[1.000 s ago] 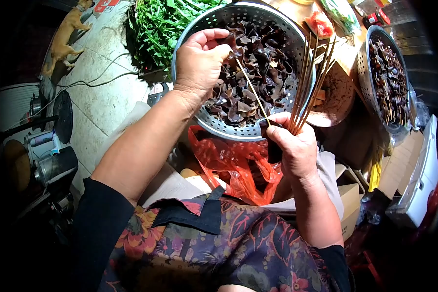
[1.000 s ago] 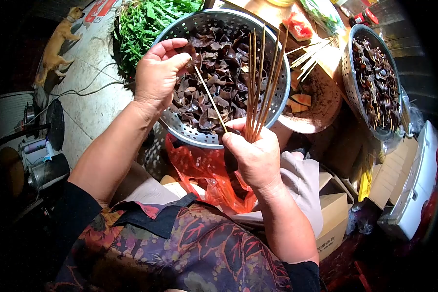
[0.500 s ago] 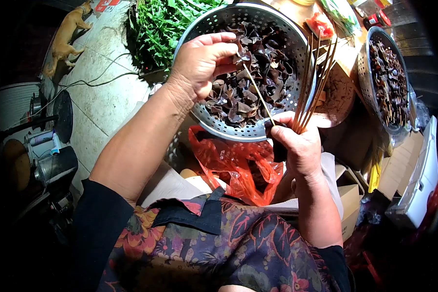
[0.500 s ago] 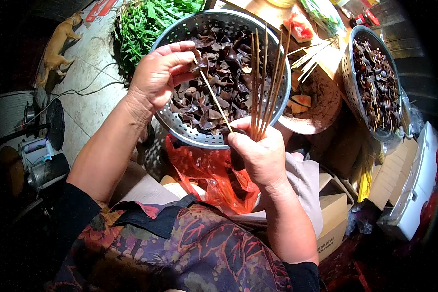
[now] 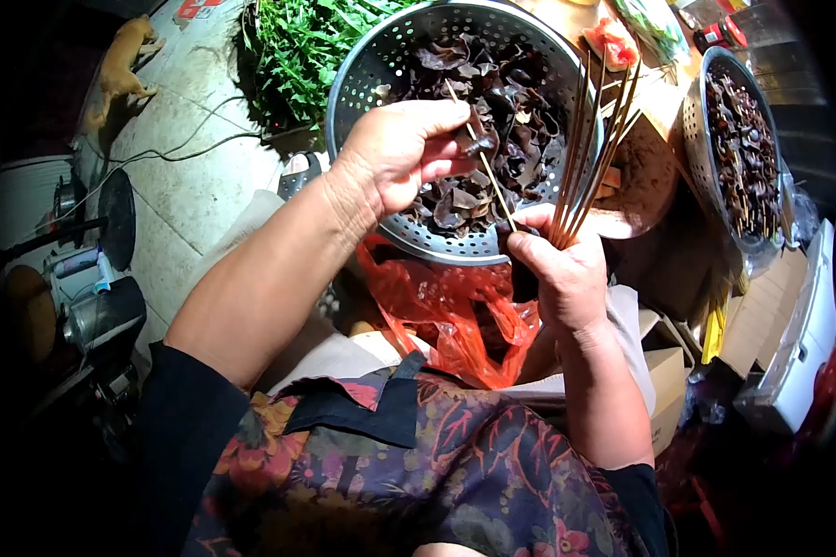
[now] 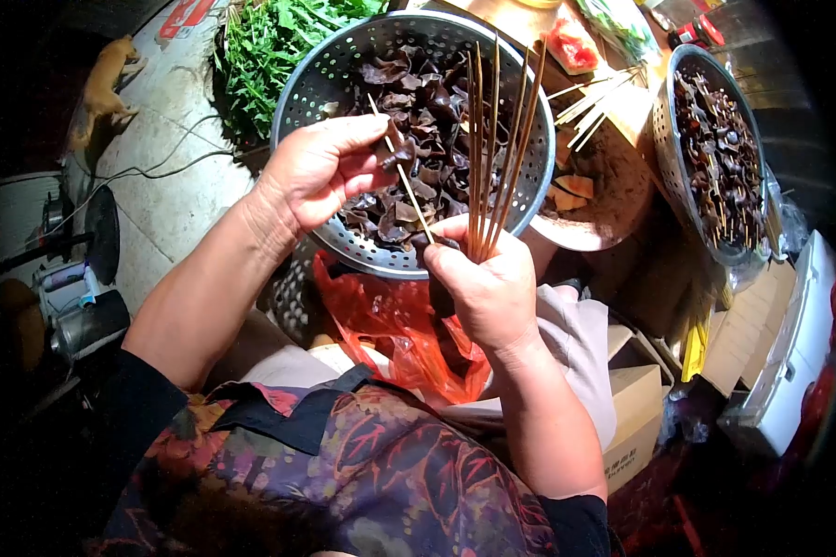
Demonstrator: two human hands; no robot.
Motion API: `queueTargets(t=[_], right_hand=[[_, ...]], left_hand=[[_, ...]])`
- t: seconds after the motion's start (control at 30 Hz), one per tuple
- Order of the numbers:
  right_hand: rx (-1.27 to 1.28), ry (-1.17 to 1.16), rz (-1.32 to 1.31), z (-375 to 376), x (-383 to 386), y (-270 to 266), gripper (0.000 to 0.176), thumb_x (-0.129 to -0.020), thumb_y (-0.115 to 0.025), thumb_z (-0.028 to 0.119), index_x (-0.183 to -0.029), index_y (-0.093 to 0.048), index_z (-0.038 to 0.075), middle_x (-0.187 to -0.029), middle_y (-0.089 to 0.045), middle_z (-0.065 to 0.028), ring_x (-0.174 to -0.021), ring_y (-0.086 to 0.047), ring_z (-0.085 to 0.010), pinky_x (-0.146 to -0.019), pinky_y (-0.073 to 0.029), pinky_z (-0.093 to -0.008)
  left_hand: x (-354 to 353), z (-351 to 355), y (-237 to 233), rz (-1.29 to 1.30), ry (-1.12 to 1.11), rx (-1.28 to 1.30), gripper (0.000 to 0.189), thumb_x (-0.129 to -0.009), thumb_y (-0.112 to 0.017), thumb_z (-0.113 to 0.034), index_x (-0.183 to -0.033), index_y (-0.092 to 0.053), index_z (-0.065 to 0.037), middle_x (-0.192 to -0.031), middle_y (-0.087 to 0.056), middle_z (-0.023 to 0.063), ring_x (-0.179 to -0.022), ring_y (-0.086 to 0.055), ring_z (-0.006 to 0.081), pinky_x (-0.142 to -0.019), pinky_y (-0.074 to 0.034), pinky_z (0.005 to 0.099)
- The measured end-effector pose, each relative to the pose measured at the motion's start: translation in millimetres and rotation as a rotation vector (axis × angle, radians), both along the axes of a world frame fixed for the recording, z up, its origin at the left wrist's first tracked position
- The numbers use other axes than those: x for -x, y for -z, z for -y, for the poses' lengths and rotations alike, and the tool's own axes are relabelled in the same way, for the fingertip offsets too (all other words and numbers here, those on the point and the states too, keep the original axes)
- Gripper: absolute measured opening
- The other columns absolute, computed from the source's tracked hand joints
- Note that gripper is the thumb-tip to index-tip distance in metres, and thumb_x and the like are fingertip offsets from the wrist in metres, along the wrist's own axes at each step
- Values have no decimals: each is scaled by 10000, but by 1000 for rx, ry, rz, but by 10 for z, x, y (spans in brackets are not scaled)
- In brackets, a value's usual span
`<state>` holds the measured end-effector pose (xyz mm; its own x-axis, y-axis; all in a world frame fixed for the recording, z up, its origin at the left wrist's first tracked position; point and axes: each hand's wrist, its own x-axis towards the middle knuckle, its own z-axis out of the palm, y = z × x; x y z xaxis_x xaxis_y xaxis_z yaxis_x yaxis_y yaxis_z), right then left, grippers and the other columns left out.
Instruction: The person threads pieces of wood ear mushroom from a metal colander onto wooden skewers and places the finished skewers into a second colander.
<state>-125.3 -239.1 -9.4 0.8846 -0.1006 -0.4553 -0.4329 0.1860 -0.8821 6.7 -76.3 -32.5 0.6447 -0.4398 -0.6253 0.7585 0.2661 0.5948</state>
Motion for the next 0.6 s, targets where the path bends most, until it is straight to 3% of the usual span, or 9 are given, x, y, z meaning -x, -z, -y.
queueTargets(t=[0.03, 0.07, 0.33, 0.5, 0.6], right_hand=[[-25, 17, 12, 0, -7, 1, 126, -771, -601, 31, -878, -625, -31, -715, -595, 1, -595, -503, -43, -534, -410, -193], [-48, 34, 23, 3, -11, 1, 124, -774, -598, 33, -876, -625, -31, -715, -595, 1, -592, -502, -43, -532, -410, -193], [-83, 100, 28, -23, -21, 13, 122, -766, -593, 28, -874, -625, -21, -703, -588, 8, -593, -507, -41, -550, -415, -185], [-230, 102, -13, 45, -11, -11, 444, -739, -585, -18, -1166, -468, -30, -891, -606, -46, -753, -561, -87, -712, -456, -221], [-205, 140, 57, -3, -31, 26, 453, -734, -585, -20, -1171, -466, -34, -885, -609, -54, -758, -567, -90, -726, -461, -226]], left_hand=[[43, 19, -8, -18, 15, 10, 153, -861, -578, -108, -982, -588, -15, -880, -643, 57, -777, -633, 138, -698, -565, 316], [100, 72, -16, -20, 1, 10, 129, -832, -612, -89, -934, -604, -11, -816, -628, 53, -672, -602, 129, -617, -556, 280], [315, 174, -99, -18, 47, 2, 97, -822, -624, -69, -891, -598, -6, -802, -632, 74, -668, -619, 163, -611, -528, 281], [347, 167, -158, -30, 116, 16, 123, -829, -614, -70, -930, -590, -4, -836, -634, 75, -722, -625, 165, -678, -537, 294], [454, 194, -128, -45, 174, 33, 139, -828, -613, -75, -945, -592, -3, -855, -633, 77, -757, -624, 163, -712, -524, 293]])
